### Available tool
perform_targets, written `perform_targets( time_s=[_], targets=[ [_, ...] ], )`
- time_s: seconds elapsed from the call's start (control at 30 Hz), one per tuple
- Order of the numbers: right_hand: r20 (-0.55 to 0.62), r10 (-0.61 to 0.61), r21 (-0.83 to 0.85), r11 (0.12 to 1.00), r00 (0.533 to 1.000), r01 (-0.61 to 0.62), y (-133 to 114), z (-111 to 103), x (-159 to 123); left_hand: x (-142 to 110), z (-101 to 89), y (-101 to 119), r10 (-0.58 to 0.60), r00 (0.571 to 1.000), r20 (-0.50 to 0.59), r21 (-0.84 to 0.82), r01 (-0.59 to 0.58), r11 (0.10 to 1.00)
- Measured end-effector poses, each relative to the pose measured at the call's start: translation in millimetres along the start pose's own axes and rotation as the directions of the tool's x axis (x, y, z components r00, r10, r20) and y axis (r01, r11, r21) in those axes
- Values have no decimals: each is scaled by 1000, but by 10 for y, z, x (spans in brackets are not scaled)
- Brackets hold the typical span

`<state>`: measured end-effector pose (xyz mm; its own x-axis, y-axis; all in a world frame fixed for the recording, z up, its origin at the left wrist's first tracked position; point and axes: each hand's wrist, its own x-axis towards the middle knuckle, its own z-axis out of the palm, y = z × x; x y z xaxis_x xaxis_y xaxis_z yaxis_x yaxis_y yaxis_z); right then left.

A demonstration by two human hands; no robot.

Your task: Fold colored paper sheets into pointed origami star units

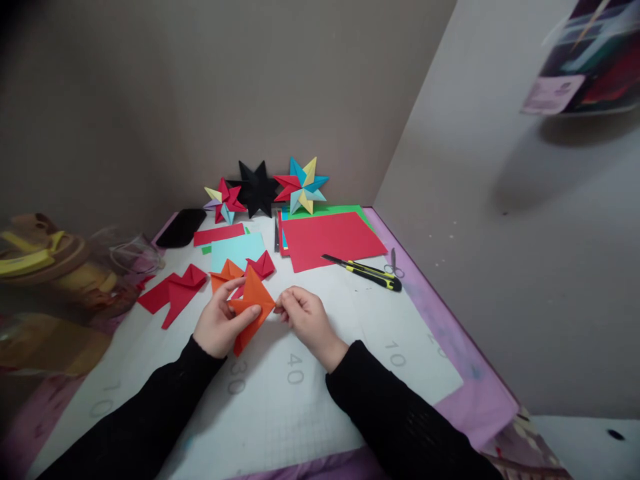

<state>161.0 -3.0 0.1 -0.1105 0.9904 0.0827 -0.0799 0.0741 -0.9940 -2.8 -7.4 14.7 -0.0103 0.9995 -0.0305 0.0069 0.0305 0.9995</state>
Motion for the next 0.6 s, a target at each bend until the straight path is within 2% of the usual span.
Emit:
perform_targets(
  time_s=[0.1,0.2,0.27,0.37,0.43,0.5,0.6],
  targets=[
    [43,-4,-4,1000,999,4,-9,-19,15,16,-18,-17,5,1000,-18,22,-4,1000],
    [123,3,-44,999,992,3,-20,-6,13,14,-10,-19,14,1000,15,11,-14,1000],
    [116,10,-39,999,993,-6,-2,5,10,10,-1,-23,38,998,59,-15,-37,999],
    [24,16,47,999,1000,-17,63,7,15,11,-1,-51,87,986,142,-42,-82,996],
    [-20,32,115,993,999,-30,108,4,24,17,-12,-77,100,982,162,-17,-98,995],
    [-4,65,164,984,998,-64,134,8,32,24,-29,-94,114,984,137,31,-120,992],
    [93,80,201,975,992,-98,138,16,39,32,-53,-80,139,983,122,106,-152,983]
  ],
)
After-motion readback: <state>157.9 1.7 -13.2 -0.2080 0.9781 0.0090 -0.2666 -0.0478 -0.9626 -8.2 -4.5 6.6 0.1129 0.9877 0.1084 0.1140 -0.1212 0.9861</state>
